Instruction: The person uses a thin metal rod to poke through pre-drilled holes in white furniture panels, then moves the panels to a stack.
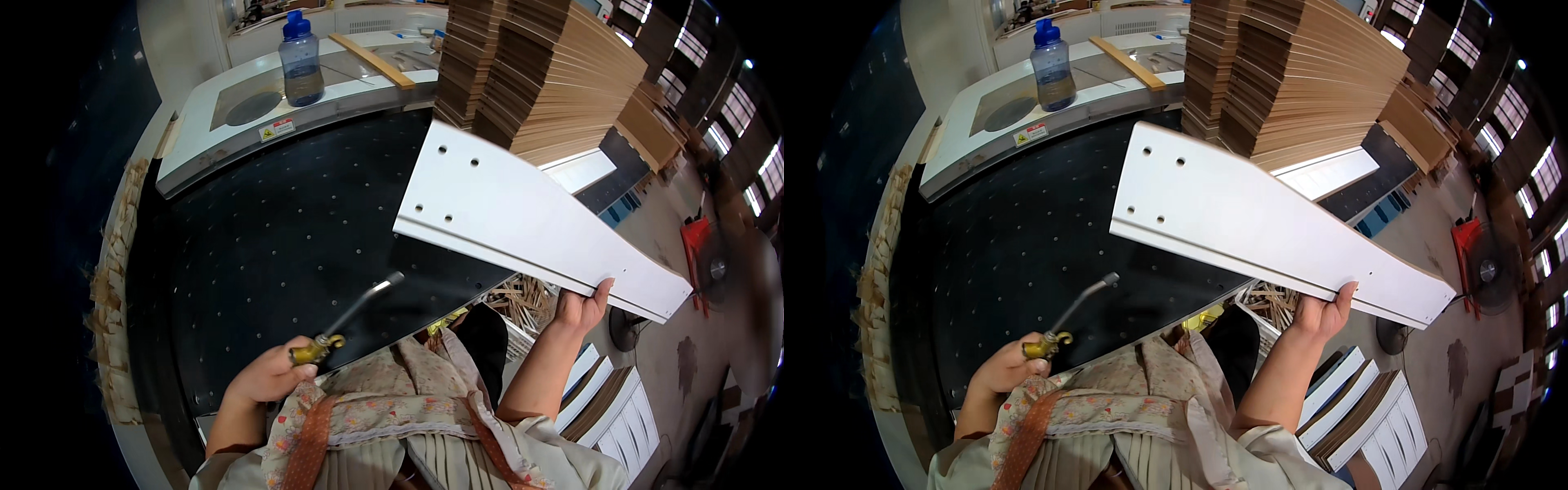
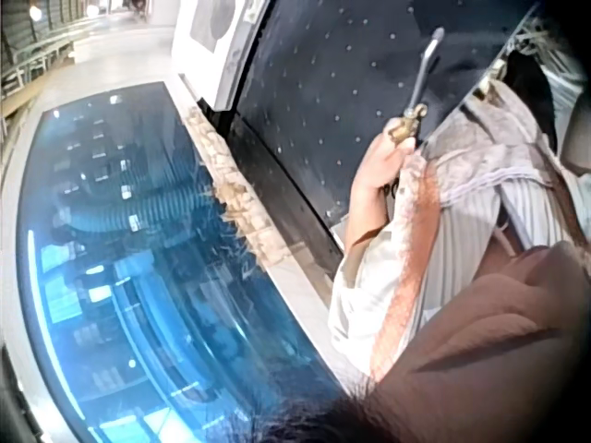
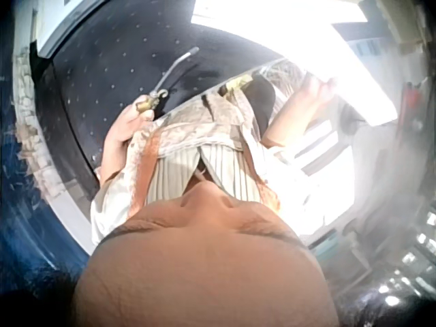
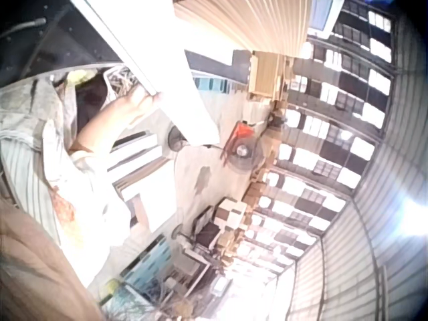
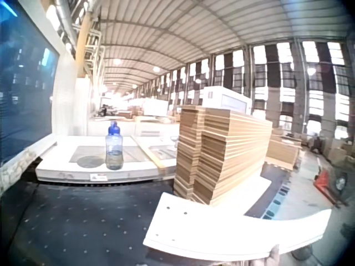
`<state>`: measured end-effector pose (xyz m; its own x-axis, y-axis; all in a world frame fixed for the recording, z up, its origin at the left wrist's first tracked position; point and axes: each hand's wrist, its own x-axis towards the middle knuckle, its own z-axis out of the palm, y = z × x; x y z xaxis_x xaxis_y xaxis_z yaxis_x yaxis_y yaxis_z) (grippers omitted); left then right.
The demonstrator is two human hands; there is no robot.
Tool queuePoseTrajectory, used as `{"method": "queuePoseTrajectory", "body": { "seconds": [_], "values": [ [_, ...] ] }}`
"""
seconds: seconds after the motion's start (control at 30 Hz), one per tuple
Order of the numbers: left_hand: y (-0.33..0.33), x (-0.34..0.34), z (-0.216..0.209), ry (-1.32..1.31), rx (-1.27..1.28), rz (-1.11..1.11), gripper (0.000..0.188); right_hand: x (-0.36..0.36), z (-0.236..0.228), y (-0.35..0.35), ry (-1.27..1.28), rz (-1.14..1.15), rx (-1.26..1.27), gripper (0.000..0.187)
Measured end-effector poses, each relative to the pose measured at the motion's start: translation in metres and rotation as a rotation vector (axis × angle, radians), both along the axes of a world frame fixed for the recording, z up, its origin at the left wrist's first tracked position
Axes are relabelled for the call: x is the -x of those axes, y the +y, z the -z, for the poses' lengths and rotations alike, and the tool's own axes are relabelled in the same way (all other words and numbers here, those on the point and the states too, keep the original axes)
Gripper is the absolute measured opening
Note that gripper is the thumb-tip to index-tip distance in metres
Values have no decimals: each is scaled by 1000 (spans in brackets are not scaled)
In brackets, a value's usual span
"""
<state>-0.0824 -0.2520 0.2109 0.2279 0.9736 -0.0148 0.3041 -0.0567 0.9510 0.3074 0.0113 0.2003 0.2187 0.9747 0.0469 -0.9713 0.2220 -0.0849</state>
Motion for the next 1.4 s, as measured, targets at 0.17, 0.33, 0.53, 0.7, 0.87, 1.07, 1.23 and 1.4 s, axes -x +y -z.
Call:
{"method": "queuePoseTrajectory", "body": {
  "seconds": [0.17, 0.33, 0.53, 0.7, 0.87, 1.07, 1.23, 1.4],
  "values": [
    [16, -19, -1, 50, 220, -62, 30, -19, -6, -7, 0, 104, 68, 39],
    [37, -33, -1, 27, 305, -7, 26, -55, -6, -21, -41, 200, 24, 37],
    [47, -40, 30, 272, 257, -97, 25, -95, -4, -40, 36, 271, -75, 41],
    [31, -27, 47, 263, 73, -279, 28, -109, 1, -45, 38, 284, -183, 42],
    [-10, -4, 45, 57, 67, -680, 28, -124, 18, -39, 106, 325, -118, 43],
    [-91, 53, 57, 389, 97, -1074, 18, -138, 46, -9, 120, 113, -322, 50],
    [-176, 86, 79, 647, 19, -1562, 34, -141, 48, 26, 121, 101, -243, 51],
    [-231, 89, 106, 544, -71, -1784, 35, -124, 36, 34, -74, 27, -320, 53]
  ]
}}
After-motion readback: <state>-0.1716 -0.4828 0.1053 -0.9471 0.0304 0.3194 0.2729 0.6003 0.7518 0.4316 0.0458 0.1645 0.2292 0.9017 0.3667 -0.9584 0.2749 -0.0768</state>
